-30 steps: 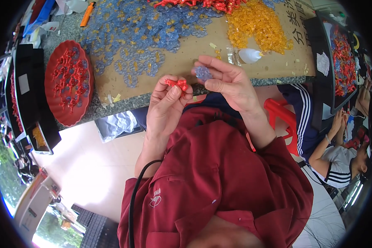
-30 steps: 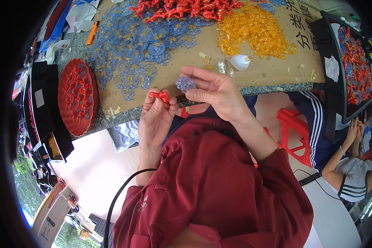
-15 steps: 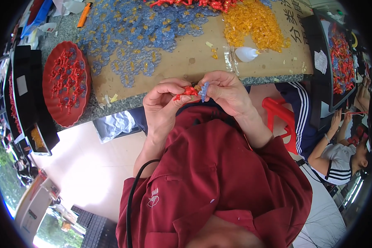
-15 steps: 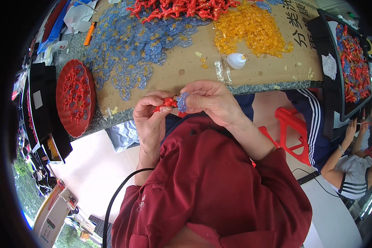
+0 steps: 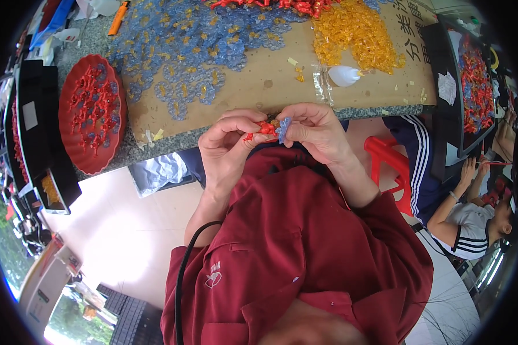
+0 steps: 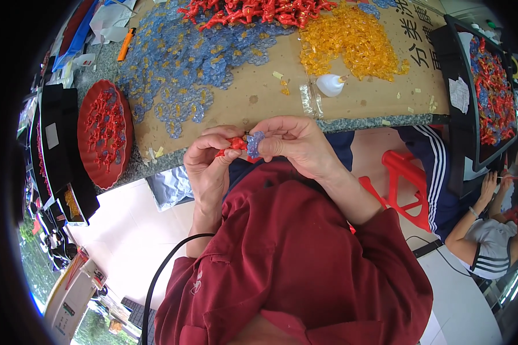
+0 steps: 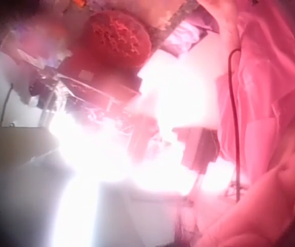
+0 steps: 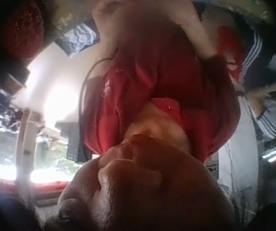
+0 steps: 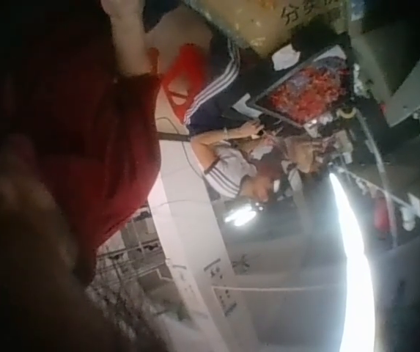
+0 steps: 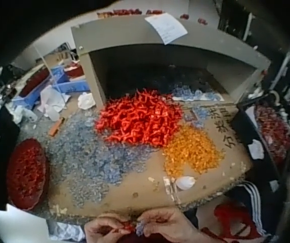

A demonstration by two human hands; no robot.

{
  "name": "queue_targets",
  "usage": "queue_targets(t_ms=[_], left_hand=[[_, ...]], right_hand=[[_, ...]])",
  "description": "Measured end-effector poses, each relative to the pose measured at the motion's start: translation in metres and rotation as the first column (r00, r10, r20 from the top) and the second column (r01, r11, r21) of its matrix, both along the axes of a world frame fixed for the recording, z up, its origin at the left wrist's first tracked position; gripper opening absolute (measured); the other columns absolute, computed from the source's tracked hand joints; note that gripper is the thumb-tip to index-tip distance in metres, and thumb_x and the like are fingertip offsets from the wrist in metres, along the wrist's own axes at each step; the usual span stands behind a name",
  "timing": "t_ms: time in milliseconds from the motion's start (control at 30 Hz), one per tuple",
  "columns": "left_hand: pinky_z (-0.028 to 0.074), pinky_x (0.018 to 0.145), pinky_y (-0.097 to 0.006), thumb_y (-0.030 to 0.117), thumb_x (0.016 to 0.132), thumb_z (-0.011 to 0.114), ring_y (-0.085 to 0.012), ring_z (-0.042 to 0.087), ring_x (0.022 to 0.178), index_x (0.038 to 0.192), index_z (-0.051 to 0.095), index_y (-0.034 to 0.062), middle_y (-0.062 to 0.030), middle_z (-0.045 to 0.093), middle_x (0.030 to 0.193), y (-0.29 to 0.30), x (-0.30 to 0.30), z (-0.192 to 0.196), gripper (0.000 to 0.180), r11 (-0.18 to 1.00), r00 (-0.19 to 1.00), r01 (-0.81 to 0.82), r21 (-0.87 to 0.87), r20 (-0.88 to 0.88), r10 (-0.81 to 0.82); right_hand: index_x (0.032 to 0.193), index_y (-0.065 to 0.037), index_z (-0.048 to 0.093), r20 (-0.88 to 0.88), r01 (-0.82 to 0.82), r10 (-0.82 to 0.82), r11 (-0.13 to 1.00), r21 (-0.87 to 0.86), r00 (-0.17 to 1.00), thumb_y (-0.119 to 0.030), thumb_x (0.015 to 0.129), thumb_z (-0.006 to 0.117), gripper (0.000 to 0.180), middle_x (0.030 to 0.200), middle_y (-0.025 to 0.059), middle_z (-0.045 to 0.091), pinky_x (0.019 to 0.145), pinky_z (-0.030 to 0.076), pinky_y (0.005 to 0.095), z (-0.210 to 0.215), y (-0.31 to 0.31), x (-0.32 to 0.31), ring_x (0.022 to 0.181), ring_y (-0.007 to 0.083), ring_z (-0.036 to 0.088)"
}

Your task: The person assembles toy figures by applying glue from a bottle onto plastic pieces, attaching small plastic parts to them by hand, and placing the assembled figures into a tray.

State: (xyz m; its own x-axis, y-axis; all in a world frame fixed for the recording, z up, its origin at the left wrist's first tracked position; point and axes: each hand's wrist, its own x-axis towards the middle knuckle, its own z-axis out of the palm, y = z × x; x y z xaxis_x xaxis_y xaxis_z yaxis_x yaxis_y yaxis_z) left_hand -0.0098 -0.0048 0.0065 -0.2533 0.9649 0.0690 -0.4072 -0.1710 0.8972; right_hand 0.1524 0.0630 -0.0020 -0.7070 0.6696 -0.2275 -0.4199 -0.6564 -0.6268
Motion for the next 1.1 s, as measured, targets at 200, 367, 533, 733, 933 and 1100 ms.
queue_targets(t_ms=[200, 367, 533, 733, 933, 1100], left_hand=[[0.05, 0.078, -0.028, -0.011, 0.072, 0.063, -0.0164, 0.057, 0.088, 0.085, 0.059, -0.0022, -0.0127, 0.058, 0.097, -0.002, 0.001, 0.004, 0.016, 0.993, 0.993, 0.045, -0.107, 0.118, -0.032], [0.05, 0.078, -0.027, -0.011, 0.072, 0.063, -0.0163, 0.057, 0.087, 0.084, 0.059, -0.0017, -0.0126, 0.058, 0.096, -0.002, 0.001, -0.001, 0.015, 0.997, 0.997, 0.045, -0.063, 0.059, -0.041], [0.05, 0.078, -0.028, -0.011, 0.071, 0.063, -0.0179, 0.057, 0.089, 0.081, 0.059, -0.0008, -0.0126, 0.058, 0.096, -0.001, 0.0, -0.002, 0.015, 0.999, 0.998, 0.03, -0.032, 0.055, -0.028], [0.049, 0.078, -0.029, -0.011, 0.07, 0.064, -0.0218, 0.057, 0.093, 0.079, 0.058, -0.0005, -0.0121, 0.059, 0.093, 0.004, 0.001, -0.002, 0.015, 0.997, 0.999, 0.043, 0.068, 0.013, -0.044], [0.05, 0.076, -0.031, -0.01, 0.07, 0.064, -0.0237, 0.056, 0.093, 0.078, 0.059, -0.001, -0.0119, 0.06, 0.091, 0.005, 0.002, -0.001, 0.012, 0.996, 0.998, 0.053, 0.071, -0.038, -0.051], [0.049, 0.076, -0.03, -0.008, 0.07, 0.065, -0.0234, 0.057, 0.092, 0.077, 0.06, -0.0013, -0.011, 0.06, 0.09, 0.005, 0.003, -0.001, 0.01, 0.995, 0.997, 0.057, 0.078, -0.047, -0.053]], right_hand=[[0.101, 0.004, 0.059, 0.103, 0.034, -0.055, 0.98, 0.196, 0.993, -0.001, 0.079, 0.061, 0.022, 0.087, 0.0102, 0.063, 0.067, 0.05, 0.0233, 0.001, -0.005, 0.0, 0.074, 0.0128, 0.06], [0.101, 0.005, 0.059, -0.032, 0.016, -0.014, 0.998, 0.066, 0.999, 0.002, 0.079, 0.06, 0.022, 0.087, 0.0103, 0.063, 0.072, 0.051, 0.0237, 0.0, -0.005, 0.002, 0.079, 0.0135, 0.062], [0.1, 0.005, 0.059, 0.147, 0.088, -0.122, 0.972, 0.22, 0.982, 0.003, 0.078, 0.061, 0.022, 0.087, 0.0111, 0.063, 0.072, 0.051, 0.0239, 0.001, -0.011, 0.0, 0.078, 0.014, 0.062], [0.095, 0.004, 0.06, -0.004, 0.191, -0.191, 0.977, 0.092, 0.982, 0.007, 0.076, 0.06, 0.019, 0.095, 0.0157, 0.062, 0.075, 0.05, 0.029, -0.005, -0.014, 0.006, 0.084, 0.0194, 0.061], [0.094, 0.002, 0.061, 0.015, 0.115, -0.117, 0.987, 0.112, 0.993, 0.005, 0.076, 0.06, 0.018, 0.095, 0.0154, 0.062, 0.076, 0.05, 0.0298, -0.001, -0.011, 0.007, 0.085, 0.0196, 0.061], [0.093, 0.002, 0.062, 0.063, 0.105, -0.114, 0.986, 0.13, 0.991, 0.006, 0.075, 0.062, 0.018, 0.094, 0.0153, 0.062, 0.075, 0.05, 0.0291, 0.002, -0.011, 0.009, 0.086, 0.0193, 0.061]])
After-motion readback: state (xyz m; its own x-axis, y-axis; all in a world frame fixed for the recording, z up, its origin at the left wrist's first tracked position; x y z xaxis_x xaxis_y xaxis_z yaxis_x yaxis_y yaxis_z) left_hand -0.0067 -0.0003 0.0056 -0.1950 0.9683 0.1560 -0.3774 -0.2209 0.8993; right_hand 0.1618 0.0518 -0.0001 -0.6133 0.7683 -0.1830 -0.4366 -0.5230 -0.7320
